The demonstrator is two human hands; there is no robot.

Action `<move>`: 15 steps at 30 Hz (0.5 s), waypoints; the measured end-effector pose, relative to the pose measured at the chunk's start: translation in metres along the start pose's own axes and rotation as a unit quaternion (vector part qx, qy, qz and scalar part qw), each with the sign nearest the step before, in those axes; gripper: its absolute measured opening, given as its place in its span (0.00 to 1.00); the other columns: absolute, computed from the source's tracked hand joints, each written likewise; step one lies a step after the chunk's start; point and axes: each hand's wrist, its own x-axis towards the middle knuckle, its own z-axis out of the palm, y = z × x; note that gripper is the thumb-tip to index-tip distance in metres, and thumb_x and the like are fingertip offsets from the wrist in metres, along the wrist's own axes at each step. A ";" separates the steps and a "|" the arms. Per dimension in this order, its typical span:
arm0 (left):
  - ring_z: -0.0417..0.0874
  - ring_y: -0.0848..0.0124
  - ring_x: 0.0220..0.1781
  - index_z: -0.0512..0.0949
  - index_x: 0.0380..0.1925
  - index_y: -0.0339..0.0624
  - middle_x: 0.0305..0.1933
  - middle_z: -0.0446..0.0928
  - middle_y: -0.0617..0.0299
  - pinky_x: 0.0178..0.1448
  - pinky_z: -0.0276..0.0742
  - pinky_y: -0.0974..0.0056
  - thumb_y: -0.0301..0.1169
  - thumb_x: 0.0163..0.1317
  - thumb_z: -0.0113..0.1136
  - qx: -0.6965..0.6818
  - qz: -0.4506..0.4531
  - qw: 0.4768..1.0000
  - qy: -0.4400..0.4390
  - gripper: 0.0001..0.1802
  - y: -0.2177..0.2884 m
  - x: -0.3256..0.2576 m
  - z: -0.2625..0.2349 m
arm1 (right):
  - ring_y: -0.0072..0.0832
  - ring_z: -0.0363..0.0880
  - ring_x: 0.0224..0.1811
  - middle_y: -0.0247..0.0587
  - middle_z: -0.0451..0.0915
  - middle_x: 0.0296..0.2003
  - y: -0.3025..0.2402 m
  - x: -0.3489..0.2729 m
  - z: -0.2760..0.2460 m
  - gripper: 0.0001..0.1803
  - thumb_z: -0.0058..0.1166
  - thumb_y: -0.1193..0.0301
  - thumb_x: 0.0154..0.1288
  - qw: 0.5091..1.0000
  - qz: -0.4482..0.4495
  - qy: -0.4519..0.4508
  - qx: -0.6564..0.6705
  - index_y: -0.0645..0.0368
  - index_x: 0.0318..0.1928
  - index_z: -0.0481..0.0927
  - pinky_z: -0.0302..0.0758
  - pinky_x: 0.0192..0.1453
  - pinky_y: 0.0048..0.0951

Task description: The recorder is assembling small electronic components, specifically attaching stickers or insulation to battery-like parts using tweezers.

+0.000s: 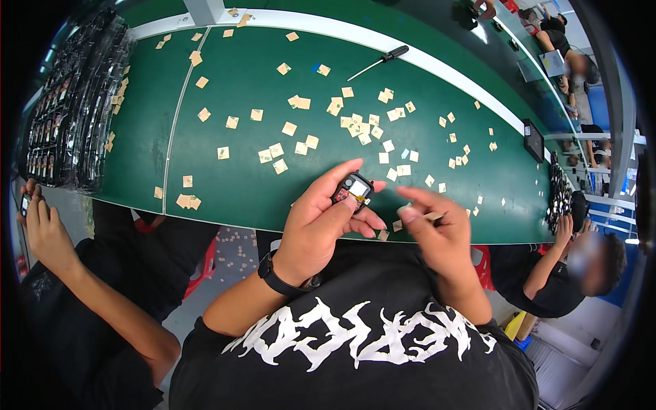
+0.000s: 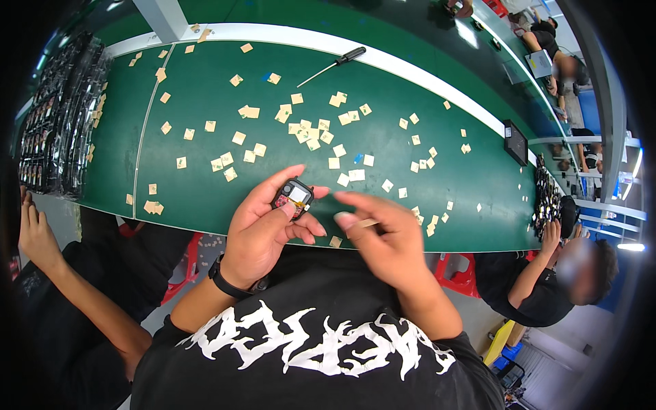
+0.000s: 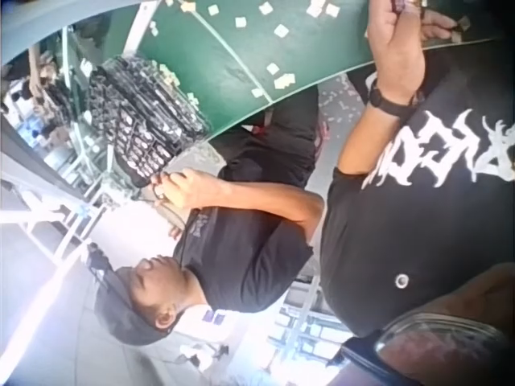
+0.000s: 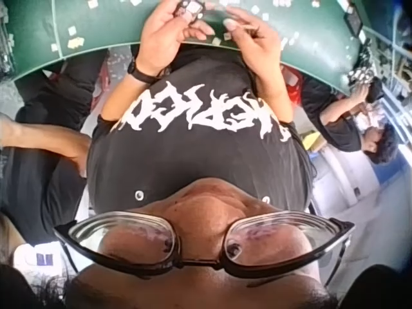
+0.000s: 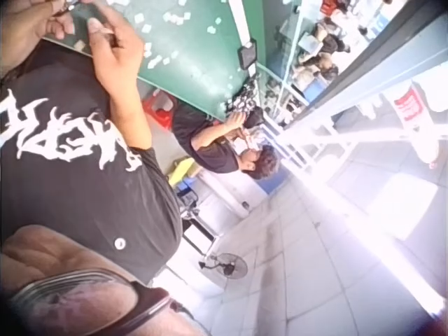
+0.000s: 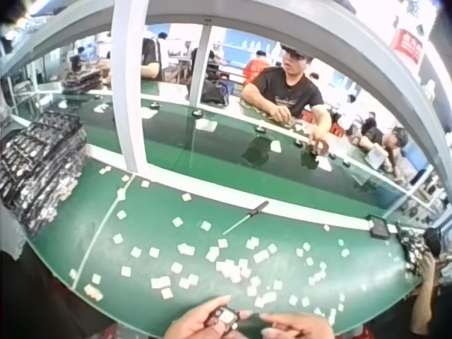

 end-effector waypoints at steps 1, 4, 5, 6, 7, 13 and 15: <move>0.86 0.62 0.45 0.56 0.74 0.34 0.65 0.73 0.36 0.47 0.85 0.64 0.23 0.75 0.43 -0.003 -0.003 1.000 -0.003 0.28 0.001 0.000 0.001 | 0.09 0.66 0.27 0.24 0.77 0.29 0.000 -0.003 -0.002 0.15 0.62 0.78 0.67 0.997 0.025 0.067 0.026 0.62 0.54 0.85 0.63 0.30 0.15; 0.87 0.61 0.44 0.57 0.74 0.34 0.65 0.73 0.36 0.46 0.84 0.64 0.22 0.73 0.43 0.014 0.012 1.000 0.004 0.29 0.000 -0.001 0.002 | 0.09 0.66 0.28 0.22 0.76 0.29 0.022 -0.011 -0.045 0.13 0.63 0.74 0.69 0.987 0.050 0.148 -0.030 0.61 0.52 0.86 0.63 0.31 0.15; 0.87 0.61 0.44 0.57 0.74 0.34 0.65 0.73 0.36 0.46 0.84 0.64 0.22 0.73 0.43 0.018 0.012 1.000 0.005 0.29 0.000 -0.001 0.003 | 0.09 0.66 0.28 0.22 0.76 0.29 0.038 -0.015 -0.066 0.13 0.63 0.73 0.69 0.981 0.045 0.180 -0.054 0.61 0.52 0.86 0.63 0.32 0.15; 0.87 0.61 0.44 0.57 0.74 0.35 0.65 0.73 0.36 0.46 0.84 0.64 0.21 0.73 0.43 0.025 0.016 1.000 0.008 0.29 0.000 -0.001 0.003 | 0.10 0.67 0.29 0.23 0.76 0.29 0.049 -0.017 -0.089 0.13 0.62 0.71 0.70 0.970 0.053 0.212 -0.103 0.61 0.52 0.86 0.64 0.32 0.16; 0.87 0.61 0.45 0.57 0.74 0.35 0.65 0.73 0.36 0.46 0.84 0.64 0.21 0.73 0.43 0.033 0.020 0.999 0.012 0.29 -0.001 -0.001 0.004 | 0.11 0.69 0.30 0.24 0.76 0.29 0.061 -0.019 -0.114 0.13 0.61 0.69 0.71 0.957 0.061 0.242 -0.150 0.61 0.52 0.86 0.65 0.33 0.17; 0.87 0.55 0.53 0.57 0.74 0.36 0.67 0.72 0.37 0.50 0.85 0.62 0.18 0.71 0.43 0.104 0.051 0.992 0.042 0.31 -0.007 0.001 0.013 | 0.52 0.81 0.47 0.57 0.80 0.46 0.162 -0.088 -0.288 0.20 0.59 0.62 0.70 0.671 0.066 0.408 -0.616 0.57 0.57 0.82 0.78 0.50 0.43; 0.86 0.56 0.55 0.56 0.74 0.36 0.68 0.71 0.39 0.53 0.84 0.62 0.17 0.70 0.42 0.129 0.064 0.989 0.026 0.32 -0.008 0.001 0.013 | 0.55 0.79 0.52 0.60 0.77 0.52 0.196 -0.113 -0.333 0.25 0.56 0.55 0.71 0.628 0.153 0.435 -0.627 0.54 0.62 0.79 0.77 0.54 0.47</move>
